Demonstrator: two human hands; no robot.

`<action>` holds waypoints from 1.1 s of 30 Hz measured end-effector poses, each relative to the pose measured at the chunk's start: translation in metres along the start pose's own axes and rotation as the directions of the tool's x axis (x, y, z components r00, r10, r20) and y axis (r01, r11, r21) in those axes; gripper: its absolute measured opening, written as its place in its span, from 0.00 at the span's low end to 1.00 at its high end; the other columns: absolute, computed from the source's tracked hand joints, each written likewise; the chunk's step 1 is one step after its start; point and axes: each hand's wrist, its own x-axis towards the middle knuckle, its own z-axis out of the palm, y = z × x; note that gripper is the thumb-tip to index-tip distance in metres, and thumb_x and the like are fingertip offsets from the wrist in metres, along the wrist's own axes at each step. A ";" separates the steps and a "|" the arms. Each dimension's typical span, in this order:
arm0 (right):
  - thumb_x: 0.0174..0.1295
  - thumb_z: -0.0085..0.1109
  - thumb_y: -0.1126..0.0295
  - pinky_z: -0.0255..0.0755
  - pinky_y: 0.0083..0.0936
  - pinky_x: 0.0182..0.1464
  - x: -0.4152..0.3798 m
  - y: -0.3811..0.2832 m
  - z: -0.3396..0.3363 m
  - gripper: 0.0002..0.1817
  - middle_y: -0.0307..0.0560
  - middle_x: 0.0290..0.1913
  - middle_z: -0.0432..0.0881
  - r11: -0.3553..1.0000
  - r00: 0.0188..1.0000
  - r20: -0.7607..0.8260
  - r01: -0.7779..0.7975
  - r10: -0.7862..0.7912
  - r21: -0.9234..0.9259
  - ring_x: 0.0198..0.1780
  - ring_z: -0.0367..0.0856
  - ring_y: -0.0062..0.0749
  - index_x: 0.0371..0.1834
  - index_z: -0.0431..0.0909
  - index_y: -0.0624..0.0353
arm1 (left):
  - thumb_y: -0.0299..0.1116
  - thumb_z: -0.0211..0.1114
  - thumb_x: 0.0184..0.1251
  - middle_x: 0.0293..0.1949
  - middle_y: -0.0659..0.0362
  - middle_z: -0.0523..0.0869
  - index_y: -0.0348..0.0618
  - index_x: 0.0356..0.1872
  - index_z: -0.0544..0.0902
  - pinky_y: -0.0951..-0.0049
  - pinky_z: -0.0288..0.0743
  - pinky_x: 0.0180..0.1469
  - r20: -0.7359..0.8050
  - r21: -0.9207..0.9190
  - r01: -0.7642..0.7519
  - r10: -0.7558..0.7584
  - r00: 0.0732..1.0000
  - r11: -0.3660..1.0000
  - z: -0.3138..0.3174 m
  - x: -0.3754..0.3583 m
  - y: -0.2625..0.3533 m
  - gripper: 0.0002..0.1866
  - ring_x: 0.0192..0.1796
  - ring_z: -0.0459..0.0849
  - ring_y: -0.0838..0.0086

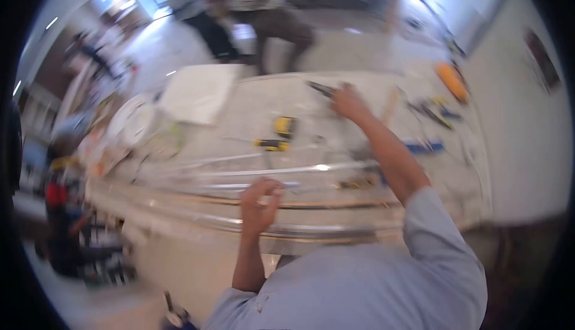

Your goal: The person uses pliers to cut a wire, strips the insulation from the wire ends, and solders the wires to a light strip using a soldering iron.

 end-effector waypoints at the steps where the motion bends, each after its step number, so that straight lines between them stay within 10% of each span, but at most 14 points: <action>1: 0.63 0.65 0.57 0.64 0.55 0.70 0.003 -0.004 0.007 0.22 0.62 0.50 0.84 0.995 0.998 -0.009 -0.058 0.059 0.078 0.62 0.76 0.63 0.50 0.83 0.65 | 0.21 0.66 0.61 0.33 0.53 0.87 0.38 0.38 0.87 0.67 0.78 0.39 0.029 0.015 0.018 -0.018 0.999 1.000 -0.005 -0.004 -0.003 0.06 0.35 0.86 0.64; 5: 0.57 0.72 0.53 0.69 0.50 0.67 0.036 0.011 0.037 0.33 0.78 0.60 0.75 0.989 0.999 -0.037 0.014 -0.009 0.146 0.61 0.75 0.66 0.57 0.79 0.69 | 0.25 0.68 0.62 0.36 0.52 0.88 0.39 0.39 0.88 0.63 0.80 0.43 -0.039 0.007 0.008 -0.008 0.999 1.000 -0.023 -0.009 -0.002 0.06 0.39 0.87 0.59; 9: 0.60 0.71 0.56 0.72 0.49 0.61 0.008 -0.047 -0.015 0.27 0.63 0.52 0.81 0.984 0.978 -0.201 -0.028 0.063 0.174 0.57 0.78 0.61 0.54 0.80 0.67 | 0.28 0.68 0.64 0.34 0.51 0.87 0.38 0.39 0.88 0.63 0.79 0.41 -0.141 0.055 0.058 -0.050 0.989 0.997 -0.040 -0.019 0.005 0.06 0.38 0.87 0.59; 11: 0.58 0.72 0.66 0.74 0.44 0.59 -0.015 -0.079 -0.011 0.22 0.59 0.49 0.83 0.792 0.826 -0.506 0.474 -0.248 0.385 0.55 0.81 0.53 0.53 0.80 0.66 | 0.28 0.68 0.65 0.33 0.50 0.87 0.37 0.38 0.89 0.63 0.79 0.40 -0.196 0.050 0.066 -0.055 0.979 0.997 -0.037 -0.027 -0.002 0.07 0.37 0.86 0.59; 15: 0.54 0.69 0.79 0.79 0.30 0.48 -0.147 -0.189 -0.119 0.19 0.53 0.44 0.86 0.343 0.786 -0.388 0.576 -0.481 0.742 0.44 0.87 0.42 0.51 0.80 0.63 | 0.29 0.67 0.65 0.32 0.50 0.86 0.37 0.38 0.88 0.62 0.78 0.39 -0.221 0.062 0.066 -0.050 0.974 0.996 -0.042 -0.036 0.016 0.06 0.36 0.86 0.58; 33: 0.57 0.67 0.78 0.75 0.37 0.38 -0.252 -0.178 -0.135 0.06 0.51 0.31 0.82 0.412 0.704 -0.375 0.677 -0.603 0.609 0.34 0.83 0.49 0.34 0.79 0.62 | 0.31 0.71 0.63 0.35 0.54 0.86 0.43 0.38 0.88 0.60 0.77 0.42 -0.169 0.181 0.015 0.016 0.985 0.983 0.001 -0.105 0.067 0.06 0.39 0.85 0.56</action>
